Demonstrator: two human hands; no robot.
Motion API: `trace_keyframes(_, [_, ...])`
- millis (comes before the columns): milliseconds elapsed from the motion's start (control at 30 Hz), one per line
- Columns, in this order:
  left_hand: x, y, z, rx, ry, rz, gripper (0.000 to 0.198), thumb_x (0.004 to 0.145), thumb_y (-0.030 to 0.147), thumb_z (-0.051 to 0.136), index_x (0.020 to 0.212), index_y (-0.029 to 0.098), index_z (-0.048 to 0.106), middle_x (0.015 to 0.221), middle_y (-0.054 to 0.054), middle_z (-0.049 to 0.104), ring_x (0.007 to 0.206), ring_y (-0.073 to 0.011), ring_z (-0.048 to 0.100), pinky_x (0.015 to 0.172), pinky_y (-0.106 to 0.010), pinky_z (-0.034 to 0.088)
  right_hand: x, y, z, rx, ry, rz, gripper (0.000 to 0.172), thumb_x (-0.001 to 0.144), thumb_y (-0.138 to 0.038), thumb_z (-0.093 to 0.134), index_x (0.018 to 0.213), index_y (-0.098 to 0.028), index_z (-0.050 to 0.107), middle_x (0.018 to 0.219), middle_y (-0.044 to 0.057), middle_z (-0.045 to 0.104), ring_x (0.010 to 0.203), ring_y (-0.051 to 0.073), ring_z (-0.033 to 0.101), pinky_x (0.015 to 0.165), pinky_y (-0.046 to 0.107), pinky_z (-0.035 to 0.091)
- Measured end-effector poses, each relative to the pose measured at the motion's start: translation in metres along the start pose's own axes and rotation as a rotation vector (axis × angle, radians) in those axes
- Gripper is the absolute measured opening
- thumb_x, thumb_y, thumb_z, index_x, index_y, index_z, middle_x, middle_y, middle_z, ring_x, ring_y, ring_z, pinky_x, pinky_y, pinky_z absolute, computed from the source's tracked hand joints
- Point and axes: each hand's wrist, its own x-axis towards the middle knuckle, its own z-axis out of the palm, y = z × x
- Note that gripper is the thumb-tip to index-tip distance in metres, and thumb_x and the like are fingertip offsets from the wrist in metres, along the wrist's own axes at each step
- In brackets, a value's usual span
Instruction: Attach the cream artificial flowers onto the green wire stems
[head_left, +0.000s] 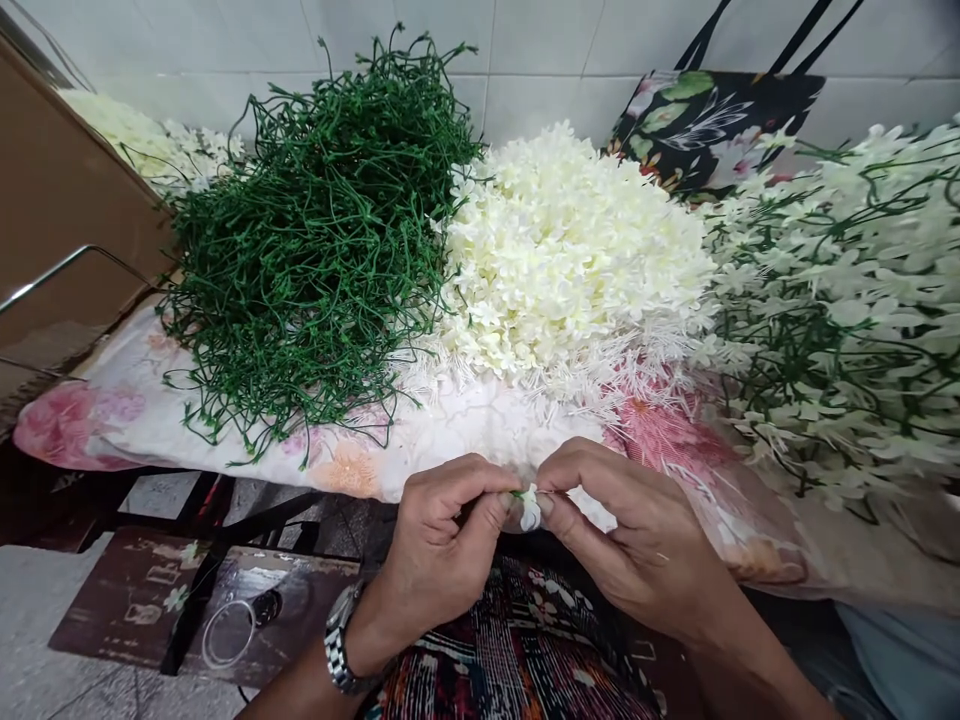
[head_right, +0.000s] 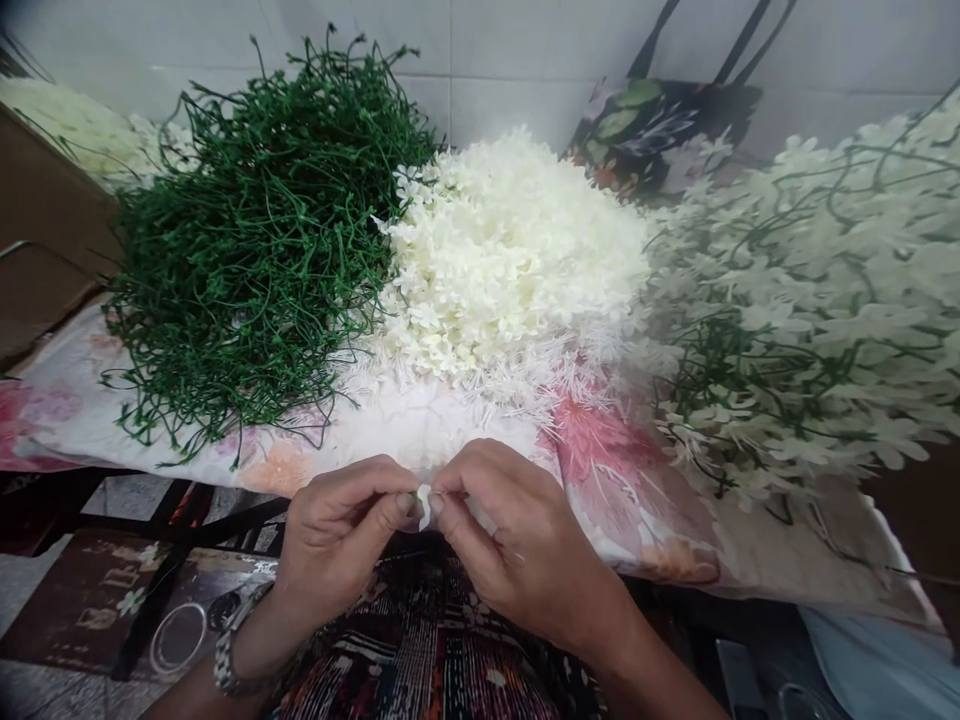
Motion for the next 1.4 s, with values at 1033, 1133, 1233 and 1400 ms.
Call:
trace_keyframes(1033, [-0.001,-0.023,0.011,0.12,0.042,-0.105,0.021,0.076,0.007,0.047,0.061,0.014,0.06,0.053,0.002,0.054,0.049,-0.0082,0.046,0.048,-0.019,0.037,-0.008,0.019,0.027,0.005,0.082,0.137,0.008,0.086,-0.016,0.047,0.078,-0.019,0.049,0.064,-0.003,0.051,0.054,0.007,0.048,0.048,0.019,0.039])
trace_keyframes(1133, [-0.001,-0.023,0.013,0.134,0.054,-0.156,0.022,0.077,0.008,0.048,0.058,0.015,0.058,0.05,0.003,0.049,0.048,-0.0079,0.042,0.046,-0.019,0.035,-0.006,0.02,0.029,-0.033,0.087,0.116,0.01,0.086,-0.016,0.047,0.077,-0.018,0.049,0.063,-0.003,0.051,0.054,0.008,0.048,0.049,0.02,0.039])
trace_keyframes(1233, [0.0,-0.023,0.014,0.1,0.073,-0.206,0.021,0.076,0.011,0.048,0.057,0.015,0.057,0.05,0.003,0.047,0.048,-0.0079,0.04,0.046,-0.019,0.034,-0.003,0.019,0.028,-0.085,0.101,0.065,0.01,0.086,-0.015,0.046,0.077,-0.018,0.049,0.063,-0.002,0.05,0.055,0.008,0.048,0.049,0.021,0.04])
trace_keyframes(1400, [0.001,-0.024,0.011,-0.212,0.079,-0.379,0.014,0.073,0.019,0.052,0.062,0.016,0.059,0.046,0.005,0.045,0.042,-0.0065,0.034,0.04,-0.017,0.029,0.003,0.015,0.019,-0.194,0.081,-0.039,0.009,0.086,-0.013,0.046,0.084,-0.018,0.053,0.07,0.002,0.055,0.066,0.013,0.053,0.06,0.026,0.046])
